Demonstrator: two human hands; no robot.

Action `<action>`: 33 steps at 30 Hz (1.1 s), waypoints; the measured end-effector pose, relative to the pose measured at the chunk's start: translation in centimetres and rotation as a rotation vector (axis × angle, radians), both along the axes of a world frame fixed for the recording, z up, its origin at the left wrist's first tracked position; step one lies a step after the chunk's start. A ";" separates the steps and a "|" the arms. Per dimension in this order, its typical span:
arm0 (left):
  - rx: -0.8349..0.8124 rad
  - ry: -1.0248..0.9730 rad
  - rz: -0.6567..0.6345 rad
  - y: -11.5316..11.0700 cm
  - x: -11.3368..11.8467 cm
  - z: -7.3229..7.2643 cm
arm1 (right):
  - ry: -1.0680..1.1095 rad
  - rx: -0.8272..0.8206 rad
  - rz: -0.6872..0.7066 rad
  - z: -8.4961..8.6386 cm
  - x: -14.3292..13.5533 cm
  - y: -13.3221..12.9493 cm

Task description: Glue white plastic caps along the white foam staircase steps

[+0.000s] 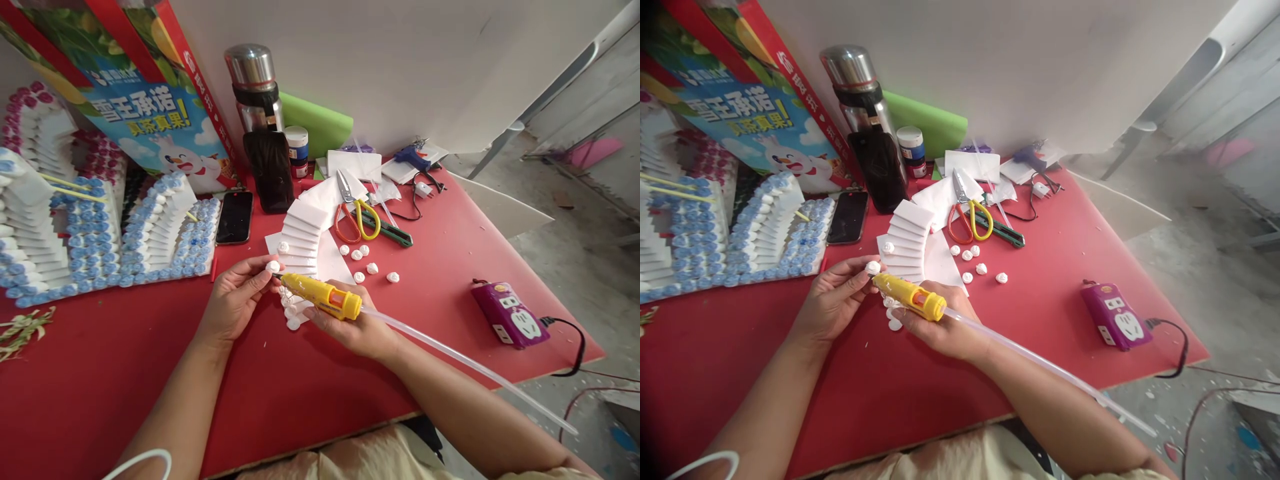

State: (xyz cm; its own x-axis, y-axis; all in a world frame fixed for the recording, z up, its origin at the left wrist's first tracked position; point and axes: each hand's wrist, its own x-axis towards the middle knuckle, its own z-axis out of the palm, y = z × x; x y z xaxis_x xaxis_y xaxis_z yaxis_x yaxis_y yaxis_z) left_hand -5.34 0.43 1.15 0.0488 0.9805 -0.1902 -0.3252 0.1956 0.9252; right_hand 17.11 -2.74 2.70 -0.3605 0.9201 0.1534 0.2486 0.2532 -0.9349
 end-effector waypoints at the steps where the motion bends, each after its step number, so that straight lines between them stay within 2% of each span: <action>1: 0.004 0.000 -0.003 0.0 0.0 0.0 | -0.003 0.005 -0.004 0.0 0.0 0.0; 27: 0.000 -0.010 -0.054 -0.3 -0.1 0.1 | -0.081 0.028 -0.052 -0.2 0.2 -0.1; 33: -0.003 -0.016 -0.064 -0.3 0.0 0.1 | -0.040 0.003 -0.056 -0.1 0.3 -0.2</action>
State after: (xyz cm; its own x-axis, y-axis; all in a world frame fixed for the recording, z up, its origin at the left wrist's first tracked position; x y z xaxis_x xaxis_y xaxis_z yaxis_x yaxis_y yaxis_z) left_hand -5.34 0.09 1.27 0.1142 0.9749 -0.1914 -0.3268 0.2188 0.9194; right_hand 17.37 -2.90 2.63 -0.3142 0.9386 0.1425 0.3000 0.2406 -0.9231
